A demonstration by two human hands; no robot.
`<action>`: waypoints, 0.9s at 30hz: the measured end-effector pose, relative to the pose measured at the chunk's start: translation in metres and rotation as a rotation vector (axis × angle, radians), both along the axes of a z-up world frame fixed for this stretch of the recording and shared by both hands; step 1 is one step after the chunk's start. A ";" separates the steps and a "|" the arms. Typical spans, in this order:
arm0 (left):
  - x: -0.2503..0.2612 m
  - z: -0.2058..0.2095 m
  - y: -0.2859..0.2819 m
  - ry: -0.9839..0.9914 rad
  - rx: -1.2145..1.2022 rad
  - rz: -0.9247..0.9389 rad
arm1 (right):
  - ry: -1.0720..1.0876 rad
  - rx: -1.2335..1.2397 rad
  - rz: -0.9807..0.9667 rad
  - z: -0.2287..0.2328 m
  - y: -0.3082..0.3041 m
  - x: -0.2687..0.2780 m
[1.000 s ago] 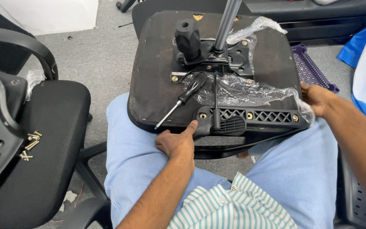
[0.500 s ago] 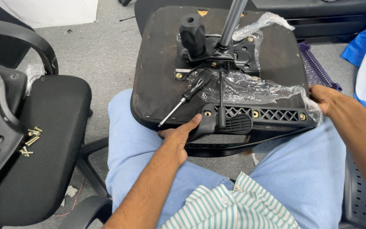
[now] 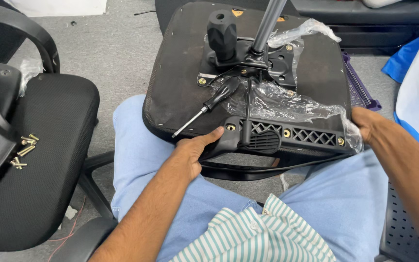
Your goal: The person assembles a chair by attaching the seat base to the gas lift and securing it with screws using a screwdriver. They then attach the seat pan and adjust the height lever.
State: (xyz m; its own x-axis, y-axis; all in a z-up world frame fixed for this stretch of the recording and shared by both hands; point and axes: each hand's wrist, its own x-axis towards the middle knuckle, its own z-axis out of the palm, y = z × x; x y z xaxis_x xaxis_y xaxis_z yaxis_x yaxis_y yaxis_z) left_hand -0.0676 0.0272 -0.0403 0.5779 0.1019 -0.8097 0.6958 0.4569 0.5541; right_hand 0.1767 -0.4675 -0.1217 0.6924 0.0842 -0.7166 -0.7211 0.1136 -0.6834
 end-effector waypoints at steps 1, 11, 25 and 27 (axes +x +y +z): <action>0.000 0.002 0.001 0.000 0.005 -0.002 | 0.012 -0.008 -0.013 0.000 0.001 -0.003; 0.002 -0.004 0.026 -0.091 0.024 0.073 | -0.001 0.012 -0.025 0.006 0.033 -0.037; 0.010 -0.019 0.038 -0.121 0.037 0.086 | -0.595 -0.872 -0.156 0.017 0.071 -0.059; 0.013 -0.017 0.039 -0.097 0.048 0.070 | -0.693 -1.242 -0.052 0.042 0.082 -0.077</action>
State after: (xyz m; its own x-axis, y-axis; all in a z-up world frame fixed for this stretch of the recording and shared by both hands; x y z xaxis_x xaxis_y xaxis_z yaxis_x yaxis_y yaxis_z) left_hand -0.0545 0.0662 -0.0570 0.6434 0.1820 -0.7436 0.6054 0.4734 0.6398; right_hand 0.0994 -0.3856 -0.0798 0.9109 -0.3739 0.1746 -0.2184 -0.7959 -0.5647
